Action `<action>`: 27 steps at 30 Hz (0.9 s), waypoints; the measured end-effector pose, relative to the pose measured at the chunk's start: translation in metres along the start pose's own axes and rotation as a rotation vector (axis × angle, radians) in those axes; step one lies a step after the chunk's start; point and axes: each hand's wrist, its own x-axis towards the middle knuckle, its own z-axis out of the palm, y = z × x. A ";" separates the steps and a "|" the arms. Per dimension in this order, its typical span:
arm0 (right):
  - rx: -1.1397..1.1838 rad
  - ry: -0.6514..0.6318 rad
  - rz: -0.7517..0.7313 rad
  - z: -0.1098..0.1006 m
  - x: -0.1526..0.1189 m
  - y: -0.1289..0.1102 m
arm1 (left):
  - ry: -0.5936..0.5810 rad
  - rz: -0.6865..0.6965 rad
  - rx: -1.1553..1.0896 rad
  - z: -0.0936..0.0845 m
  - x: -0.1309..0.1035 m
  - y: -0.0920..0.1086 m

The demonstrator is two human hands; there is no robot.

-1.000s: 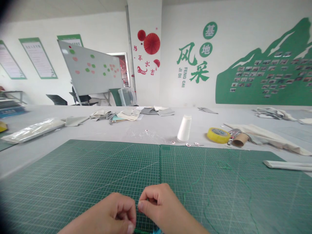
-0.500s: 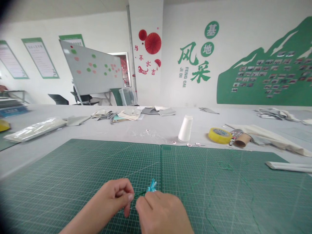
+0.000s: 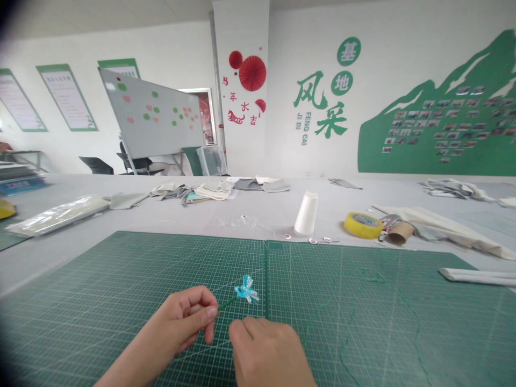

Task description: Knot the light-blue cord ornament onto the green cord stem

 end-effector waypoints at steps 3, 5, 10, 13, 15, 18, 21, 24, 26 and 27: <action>0.100 -0.102 0.072 0.000 -0.002 0.002 | -0.011 -0.006 -0.030 0.001 -0.002 0.001; 0.201 -0.153 0.138 0.001 -0.003 0.004 | -0.023 -0.010 -0.052 0.001 -0.003 0.003; 0.440 -0.233 0.354 0.005 -0.001 0.007 | -0.109 -0.006 -0.108 0.000 -0.006 0.004; 0.612 -0.227 0.451 0.004 0.001 0.010 | -0.172 -0.014 -0.129 -0.001 -0.007 0.005; 0.748 -0.214 0.486 0.003 0.003 0.013 | -0.205 -0.020 -0.138 -0.001 -0.008 0.007; 0.904 -0.216 0.508 0.000 0.005 0.017 | -0.261 -0.025 -0.158 0.001 -0.009 0.007; 1.019 -0.257 0.512 0.000 0.007 0.021 | -0.305 -0.057 -0.153 0.003 -0.011 0.008; 1.123 -0.299 0.492 0.004 0.005 0.027 | -0.309 -0.121 -0.064 0.004 -0.012 0.011; 1.159 -0.325 0.498 0.006 0.004 0.030 | -0.309 -0.170 0.008 0.006 -0.014 0.014; 1.159 -0.338 0.509 0.006 0.003 0.032 | -0.308 -0.184 0.050 0.007 -0.014 0.015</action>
